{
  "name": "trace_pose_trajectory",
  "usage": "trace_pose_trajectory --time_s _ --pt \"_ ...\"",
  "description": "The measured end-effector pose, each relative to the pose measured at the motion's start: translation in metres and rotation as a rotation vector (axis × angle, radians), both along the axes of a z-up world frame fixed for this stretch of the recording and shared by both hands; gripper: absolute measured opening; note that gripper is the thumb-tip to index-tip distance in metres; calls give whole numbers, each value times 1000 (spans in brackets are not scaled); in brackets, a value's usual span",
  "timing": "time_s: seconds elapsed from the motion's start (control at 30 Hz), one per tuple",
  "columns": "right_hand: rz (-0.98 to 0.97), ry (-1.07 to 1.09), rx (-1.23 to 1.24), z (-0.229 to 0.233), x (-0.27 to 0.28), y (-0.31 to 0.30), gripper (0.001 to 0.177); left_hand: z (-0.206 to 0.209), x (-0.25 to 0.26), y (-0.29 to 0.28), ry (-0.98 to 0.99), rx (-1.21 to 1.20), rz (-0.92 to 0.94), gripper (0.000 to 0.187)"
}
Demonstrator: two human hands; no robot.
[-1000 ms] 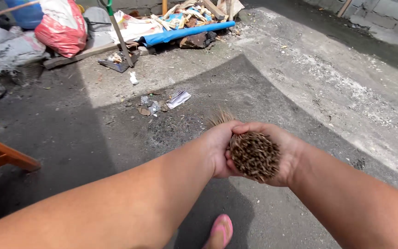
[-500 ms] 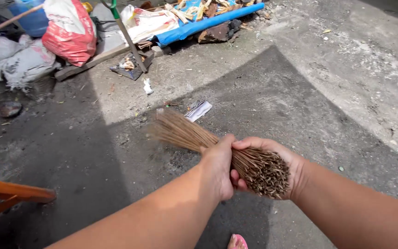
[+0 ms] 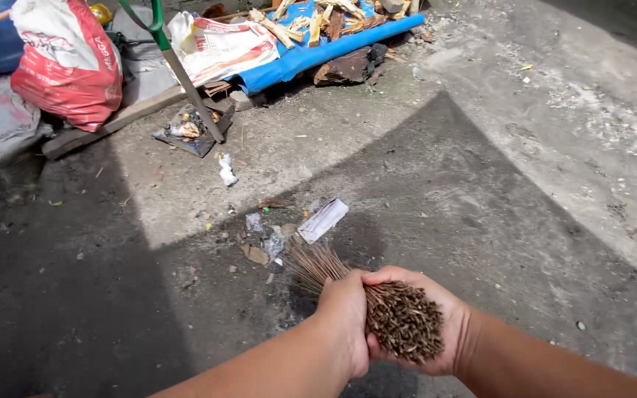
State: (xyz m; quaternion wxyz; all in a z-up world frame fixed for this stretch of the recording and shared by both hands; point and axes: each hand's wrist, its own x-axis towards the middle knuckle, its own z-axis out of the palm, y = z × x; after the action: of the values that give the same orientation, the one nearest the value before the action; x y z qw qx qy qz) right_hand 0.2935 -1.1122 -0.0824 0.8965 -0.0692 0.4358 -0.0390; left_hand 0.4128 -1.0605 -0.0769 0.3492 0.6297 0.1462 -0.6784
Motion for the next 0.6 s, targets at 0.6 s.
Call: trace_pose_trajectory --time_s 0.6 --pt "-124 205 -124 21 72 -83 30 -17 69 -102 200 -167 -125 35"
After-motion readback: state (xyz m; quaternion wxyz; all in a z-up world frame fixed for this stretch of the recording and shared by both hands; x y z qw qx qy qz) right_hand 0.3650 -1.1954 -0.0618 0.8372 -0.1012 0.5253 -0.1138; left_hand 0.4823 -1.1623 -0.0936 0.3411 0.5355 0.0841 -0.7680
